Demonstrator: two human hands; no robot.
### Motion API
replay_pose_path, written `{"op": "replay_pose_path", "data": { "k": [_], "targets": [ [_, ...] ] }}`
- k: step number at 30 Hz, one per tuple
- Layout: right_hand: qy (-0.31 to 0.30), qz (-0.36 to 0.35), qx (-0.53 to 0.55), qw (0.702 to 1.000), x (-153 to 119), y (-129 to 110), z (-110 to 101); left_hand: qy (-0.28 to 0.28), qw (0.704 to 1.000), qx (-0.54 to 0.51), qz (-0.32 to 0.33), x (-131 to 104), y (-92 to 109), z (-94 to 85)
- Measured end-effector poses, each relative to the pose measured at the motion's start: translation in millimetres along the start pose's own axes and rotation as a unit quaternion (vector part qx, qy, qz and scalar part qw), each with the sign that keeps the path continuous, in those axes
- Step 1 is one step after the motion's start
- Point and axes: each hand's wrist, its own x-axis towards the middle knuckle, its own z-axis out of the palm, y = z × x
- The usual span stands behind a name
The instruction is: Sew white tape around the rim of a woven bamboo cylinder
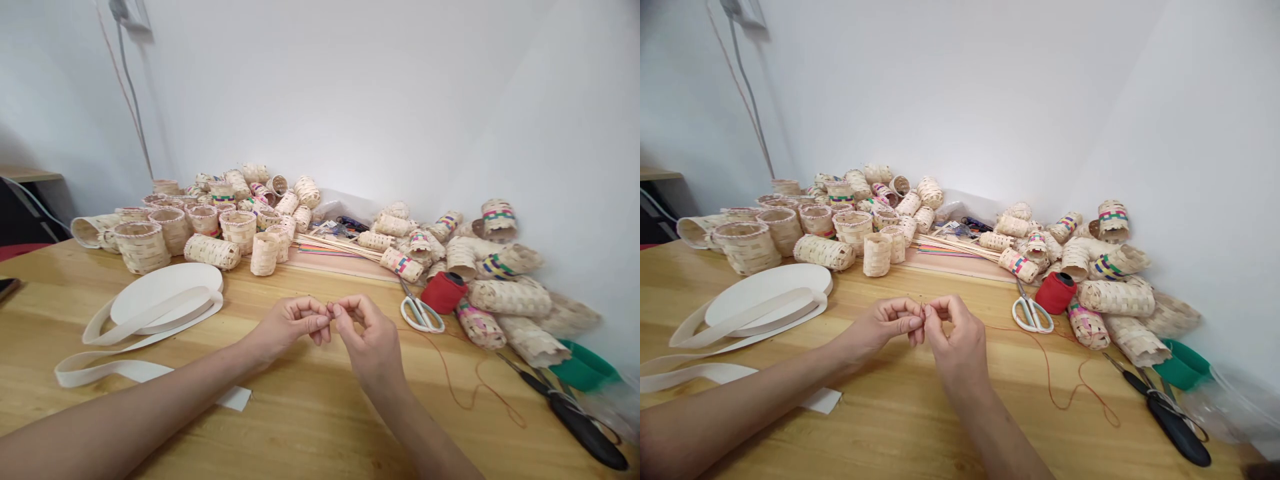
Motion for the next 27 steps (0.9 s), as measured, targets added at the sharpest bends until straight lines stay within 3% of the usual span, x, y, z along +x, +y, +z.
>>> {"op": "replay_pose_path", "data": {
  "k": [27],
  "targets": [
    [-0.006, -0.002, 0.0, 1.0, -0.2, 1.4, -0.2, -0.007, 1.0, -0.004, -0.004, 1.9, -1.1, -0.6]
  ]
}}
